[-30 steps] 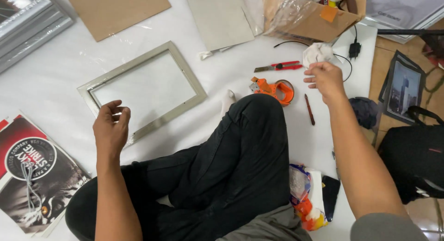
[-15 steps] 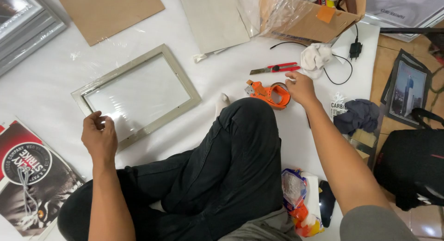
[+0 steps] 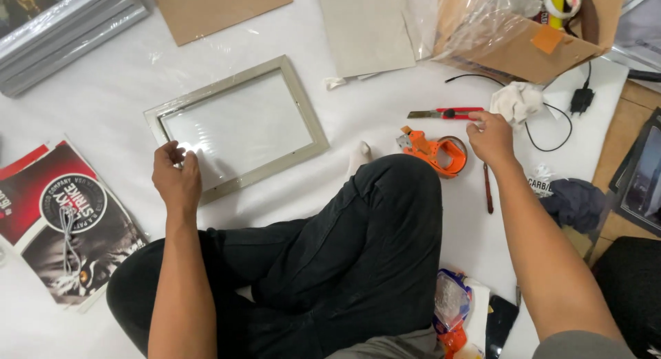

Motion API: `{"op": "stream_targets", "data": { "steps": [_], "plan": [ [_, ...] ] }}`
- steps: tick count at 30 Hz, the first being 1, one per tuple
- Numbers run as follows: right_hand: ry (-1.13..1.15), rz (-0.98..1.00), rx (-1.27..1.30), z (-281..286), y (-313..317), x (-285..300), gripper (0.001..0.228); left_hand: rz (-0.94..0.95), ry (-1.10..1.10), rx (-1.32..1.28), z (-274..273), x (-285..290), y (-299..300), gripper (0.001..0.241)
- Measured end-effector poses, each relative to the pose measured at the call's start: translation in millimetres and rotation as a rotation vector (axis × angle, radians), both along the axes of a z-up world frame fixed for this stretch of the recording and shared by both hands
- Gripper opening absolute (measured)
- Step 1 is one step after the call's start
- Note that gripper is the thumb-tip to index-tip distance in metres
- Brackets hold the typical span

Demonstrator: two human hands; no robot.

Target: Cleaning the glass of a picture frame and preparing it for assembly

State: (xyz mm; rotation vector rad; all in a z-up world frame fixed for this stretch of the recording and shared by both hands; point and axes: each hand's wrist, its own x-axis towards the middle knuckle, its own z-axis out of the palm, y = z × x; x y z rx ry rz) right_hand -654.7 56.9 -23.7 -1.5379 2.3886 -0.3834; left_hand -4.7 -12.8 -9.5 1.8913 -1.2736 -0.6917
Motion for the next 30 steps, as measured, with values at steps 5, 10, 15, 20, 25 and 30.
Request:
{"op": "stream_targets", "data": {
  "steps": [5,10,15,20,25,30],
  "plan": [
    [-0.074,0.115,0.054,47,-4,58,0.037,0.028,-0.017,-0.023,-15,10,-4,0.037],
    [-0.182,0.146,-0.054,76,-43,112,0.037,0.06,-0.014,-0.062,-19,11,-6,0.037],
    [-0.265,0.384,-0.069,110,-108,193,0.033,0.174,0.099,-0.053,-19,15,-11,0.045],
    [-0.085,0.489,0.208,115,-170,264,0.039,0.126,0.084,-0.063,34,37,-36,0.052],
    [0.215,0.513,0.274,30,-216,258,0.046,0.139,0.08,-0.103,33,73,-55,0.053],
    [0.21,0.479,0.215,25,-217,268,0.029,0.315,0.224,-0.071,-40,90,-78,0.048]
  ]
}}
